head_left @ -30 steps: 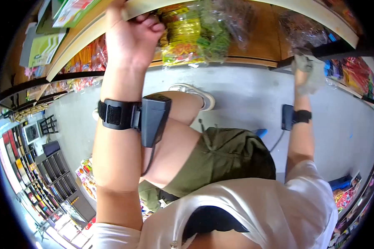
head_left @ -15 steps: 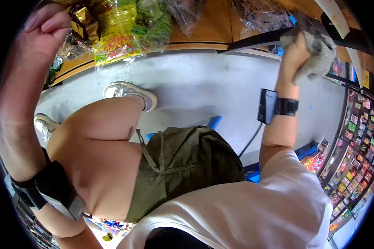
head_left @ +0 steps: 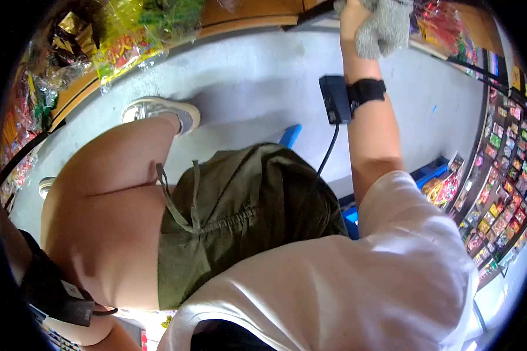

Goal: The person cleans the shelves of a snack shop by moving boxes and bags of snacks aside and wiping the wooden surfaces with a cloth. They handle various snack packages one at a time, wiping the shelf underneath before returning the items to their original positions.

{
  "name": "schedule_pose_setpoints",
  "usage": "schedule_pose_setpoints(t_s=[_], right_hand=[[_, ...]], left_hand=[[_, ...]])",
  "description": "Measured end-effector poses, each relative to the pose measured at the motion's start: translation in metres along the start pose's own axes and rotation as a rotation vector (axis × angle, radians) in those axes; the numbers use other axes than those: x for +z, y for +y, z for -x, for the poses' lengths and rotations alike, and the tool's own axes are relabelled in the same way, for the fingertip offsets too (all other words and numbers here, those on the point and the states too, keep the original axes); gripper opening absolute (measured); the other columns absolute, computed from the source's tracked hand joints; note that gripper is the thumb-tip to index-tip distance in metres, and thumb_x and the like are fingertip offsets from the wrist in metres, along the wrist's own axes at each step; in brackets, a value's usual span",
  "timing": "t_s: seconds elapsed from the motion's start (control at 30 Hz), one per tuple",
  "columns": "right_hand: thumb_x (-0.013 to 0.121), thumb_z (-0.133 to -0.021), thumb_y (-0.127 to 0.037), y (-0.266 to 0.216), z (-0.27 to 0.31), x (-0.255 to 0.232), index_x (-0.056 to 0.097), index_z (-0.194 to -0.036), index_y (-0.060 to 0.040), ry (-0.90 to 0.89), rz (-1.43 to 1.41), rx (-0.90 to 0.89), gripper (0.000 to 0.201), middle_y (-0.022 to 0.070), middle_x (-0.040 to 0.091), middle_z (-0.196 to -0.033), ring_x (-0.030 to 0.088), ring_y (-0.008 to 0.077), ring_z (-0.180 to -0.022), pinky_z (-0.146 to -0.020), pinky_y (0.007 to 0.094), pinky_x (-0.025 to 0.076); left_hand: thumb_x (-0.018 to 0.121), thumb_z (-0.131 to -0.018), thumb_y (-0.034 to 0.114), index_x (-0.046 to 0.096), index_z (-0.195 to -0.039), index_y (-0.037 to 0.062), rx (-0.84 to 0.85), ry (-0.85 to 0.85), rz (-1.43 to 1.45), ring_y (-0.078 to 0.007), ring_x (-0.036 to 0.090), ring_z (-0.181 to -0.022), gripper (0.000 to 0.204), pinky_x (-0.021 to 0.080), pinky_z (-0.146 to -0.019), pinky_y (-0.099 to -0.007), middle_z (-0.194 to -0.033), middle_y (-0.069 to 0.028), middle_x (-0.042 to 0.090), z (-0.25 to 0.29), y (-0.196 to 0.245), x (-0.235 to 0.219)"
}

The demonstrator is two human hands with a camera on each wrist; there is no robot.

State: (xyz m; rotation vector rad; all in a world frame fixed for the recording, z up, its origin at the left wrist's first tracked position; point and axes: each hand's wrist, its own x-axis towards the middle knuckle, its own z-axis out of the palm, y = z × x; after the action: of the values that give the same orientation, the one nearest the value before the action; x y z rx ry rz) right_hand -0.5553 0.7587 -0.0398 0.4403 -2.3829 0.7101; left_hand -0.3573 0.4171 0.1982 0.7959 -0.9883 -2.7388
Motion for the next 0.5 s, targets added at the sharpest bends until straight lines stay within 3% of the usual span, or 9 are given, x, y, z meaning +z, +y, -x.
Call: schedule_pose_setpoints(t_s=[0.03,0.07,0.1,0.27,0.5], right_hand=[[0.069,-0.071,-0.024,0.001,0.004,0.003,0.061,-0.094,-0.0031,-0.025,0.006,0.000,0.032,0.0147,0.059,-0.099,0.055,0.0281,-0.095,-0.084,0.0359,0.043],[0.069,-0.071,-0.024,0.001,0.010,0.004,0.061,-0.093,-0.0033,-0.054,0.021,0.002,0.031,0.0144,0.060,-0.098,0.055,0.0279,-0.095,-0.083,0.0357,0.043],[0.069,-0.071,-0.024,0.000,0.018,0.006,0.061,-0.092,-0.0036,-0.075,0.032,0.007,0.031,0.0142,0.060,-0.097,0.056,0.0276,-0.094,-0.082,0.0356,0.044],[0.070,-0.070,-0.024,-0.011,0.045,0.035,0.062,-0.089,-0.0050,-0.152,0.060,0.019,0.028,0.0131,0.061,-0.093,0.057,0.0263,-0.090,-0.079,0.0348,0.045],[0.070,-0.069,-0.025,0.003,0.068,0.039,0.064,-0.084,-0.0070,-0.157,0.090,0.069,0.024,0.0115,0.063,-0.087,0.060,0.0246,-0.085,-0.075,0.0337,0.047]], left_hand=[[0.048,-0.085,0.041,0.031,-0.075,0.0142,-0.055,-0.030,-0.084,-0.0129,0.031,-0.063,0.033,0.030,-0.064,-0.0297,-0.062,0.0013,0.031,-0.006,0.002,0.002],[0.048,-0.085,0.039,0.031,-0.075,0.0146,0.008,0.082,-0.100,-0.0130,0.031,-0.063,0.032,0.030,-0.064,-0.0298,-0.062,0.0005,0.031,-0.003,0.003,0.006],[0.047,-0.085,0.040,0.031,-0.075,0.0149,0.015,0.093,-0.048,-0.0131,0.031,-0.063,0.032,0.030,-0.064,-0.0300,-0.063,0.0002,0.031,0.000,-0.001,0.004],[0.046,-0.085,0.044,0.031,-0.076,0.0151,0.050,0.021,-0.039,-0.0132,0.031,-0.064,0.034,0.030,-0.064,-0.0302,-0.064,-0.0001,0.032,0.001,-0.007,-0.003],[0.046,-0.085,0.044,0.031,-0.077,0.0147,0.083,0.016,-0.043,-0.0129,0.032,-0.063,0.034,0.030,-0.064,-0.0298,-0.064,0.0000,0.033,0.007,-0.017,-0.009]])
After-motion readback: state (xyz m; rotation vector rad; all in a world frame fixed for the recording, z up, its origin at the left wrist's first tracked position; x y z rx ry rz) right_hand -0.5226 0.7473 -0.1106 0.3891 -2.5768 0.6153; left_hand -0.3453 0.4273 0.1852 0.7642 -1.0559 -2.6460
